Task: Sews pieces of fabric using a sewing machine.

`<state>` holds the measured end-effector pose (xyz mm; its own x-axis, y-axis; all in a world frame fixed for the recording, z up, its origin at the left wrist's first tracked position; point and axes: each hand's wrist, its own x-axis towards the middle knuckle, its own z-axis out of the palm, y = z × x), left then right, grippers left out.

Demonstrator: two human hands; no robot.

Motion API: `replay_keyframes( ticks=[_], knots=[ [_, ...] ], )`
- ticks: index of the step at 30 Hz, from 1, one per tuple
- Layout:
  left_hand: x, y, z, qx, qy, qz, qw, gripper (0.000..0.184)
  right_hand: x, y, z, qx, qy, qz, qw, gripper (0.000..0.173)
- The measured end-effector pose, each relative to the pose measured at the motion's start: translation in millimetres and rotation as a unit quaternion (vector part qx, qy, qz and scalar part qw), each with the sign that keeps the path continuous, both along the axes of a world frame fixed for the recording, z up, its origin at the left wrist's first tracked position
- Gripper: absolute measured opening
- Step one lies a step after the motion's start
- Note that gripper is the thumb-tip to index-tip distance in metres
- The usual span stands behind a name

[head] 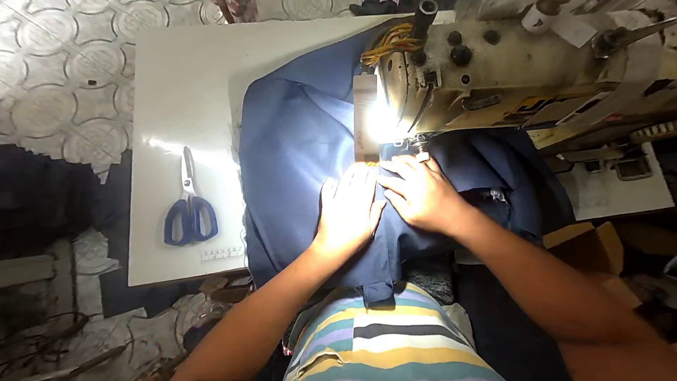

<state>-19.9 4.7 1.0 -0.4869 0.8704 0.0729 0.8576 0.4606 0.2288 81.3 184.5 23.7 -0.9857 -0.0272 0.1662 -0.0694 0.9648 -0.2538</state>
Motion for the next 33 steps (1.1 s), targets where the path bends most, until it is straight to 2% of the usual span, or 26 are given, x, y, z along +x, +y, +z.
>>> replay_keyframes(
  ticks=[3, 7, 24, 26, 29, 33],
  knots=[
    [-4.5, -3.1, -3.6, -0.001, -0.015, -0.012, 1.0, 0.063, 18.3, -33.6, -5.1, -0.068, -0.031, -0.114, 0.991, 0.048],
    [-14.2, -4.8, -3.0, 0.004, -0.014, -0.044, 0.999, 0.066, 29.2, -24.2, -24.1, -0.06, 0.007, -0.065, 0.996, 0.055],
    [-23.2, 6.8, -1.2, -0.006, -0.009, -0.024, 1.0, 0.069, 13.7, 2.9, -21.8, -0.032, 0.019, 0.022, 0.999, 0.066],
    [-25.3, 8.4, -2.2, 0.002, -0.002, -0.024, 1.0, 0.07, 13.2, 0.6, -15.2, -0.026, 0.0, 0.013, 1.0, 0.066],
    [-27.8, 9.2, -1.9, -0.005, -0.006, -0.019, 1.0, 0.071, 20.5, -22.1, -6.4, -0.034, -0.05, -0.061, 0.996, 0.067],
    [-29.1, 10.7, 0.4, -0.023, -0.012, -0.026, 0.999, 0.073, 27.0, -31.0, -19.2, -0.073, -0.034, -0.102, 0.992, 0.07]
  ],
)
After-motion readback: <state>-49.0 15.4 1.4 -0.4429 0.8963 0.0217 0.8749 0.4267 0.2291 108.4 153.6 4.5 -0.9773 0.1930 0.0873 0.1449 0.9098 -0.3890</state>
